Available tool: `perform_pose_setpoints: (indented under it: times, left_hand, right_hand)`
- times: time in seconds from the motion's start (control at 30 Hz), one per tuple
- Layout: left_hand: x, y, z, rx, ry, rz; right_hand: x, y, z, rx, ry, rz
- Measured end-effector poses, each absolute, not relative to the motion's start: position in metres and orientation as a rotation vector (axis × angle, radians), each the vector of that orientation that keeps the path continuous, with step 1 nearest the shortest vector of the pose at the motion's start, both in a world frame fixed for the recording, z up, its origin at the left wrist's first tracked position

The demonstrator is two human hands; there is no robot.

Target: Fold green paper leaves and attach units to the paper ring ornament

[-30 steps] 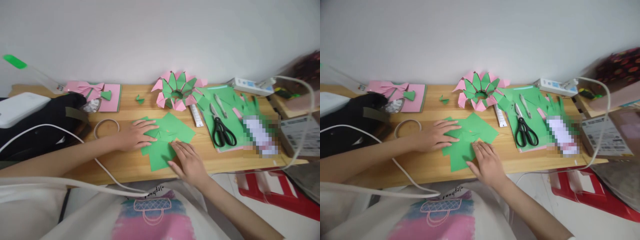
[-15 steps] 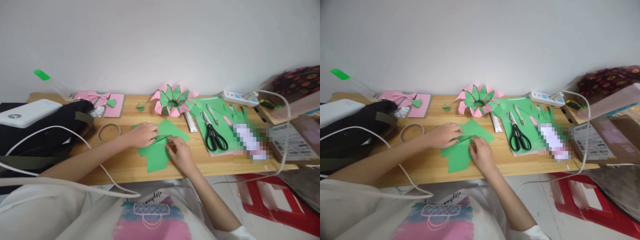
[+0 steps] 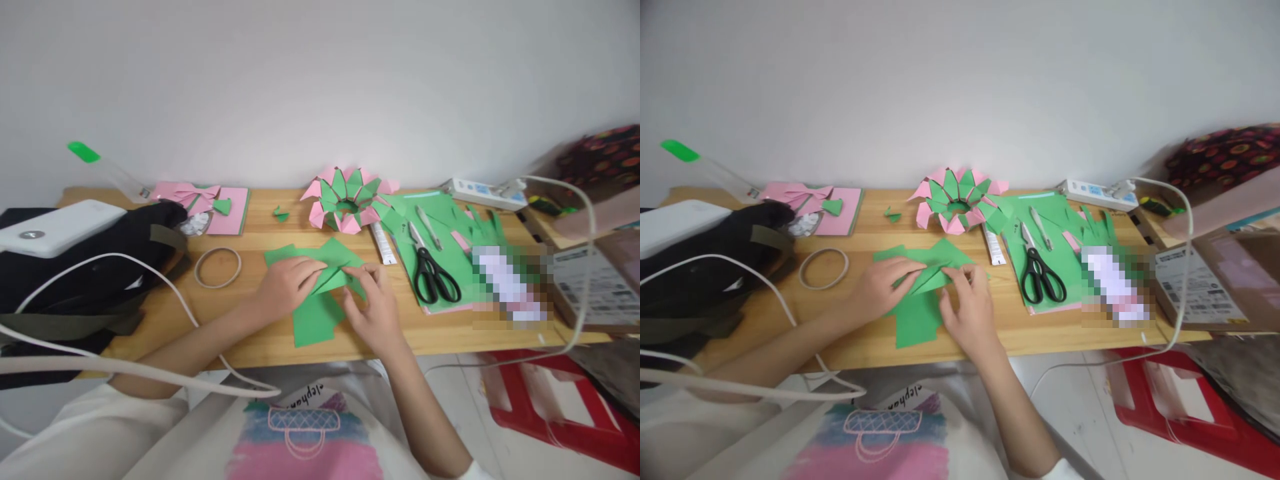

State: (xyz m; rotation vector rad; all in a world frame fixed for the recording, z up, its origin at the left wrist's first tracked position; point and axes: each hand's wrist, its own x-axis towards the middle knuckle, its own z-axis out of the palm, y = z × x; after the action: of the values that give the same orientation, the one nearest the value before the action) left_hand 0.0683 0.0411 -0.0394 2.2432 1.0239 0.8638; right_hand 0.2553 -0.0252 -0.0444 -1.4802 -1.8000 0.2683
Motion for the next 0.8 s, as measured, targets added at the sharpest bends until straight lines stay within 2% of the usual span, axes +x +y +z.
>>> perform_pose_setpoints:
  times: [0.4,0.8]
  left_hand:
    - [0.079,0.017,-0.037,1.337,1.170,0.964]
    - [0.079,0.008,-0.030,1.164,1.181,1.013]
  right_hand:
    - [0.251,-0.030,-0.040,-1.438,-1.947,0.054]
    - [0.254,-0.042,-0.030,-1.238,-2.220,0.016]
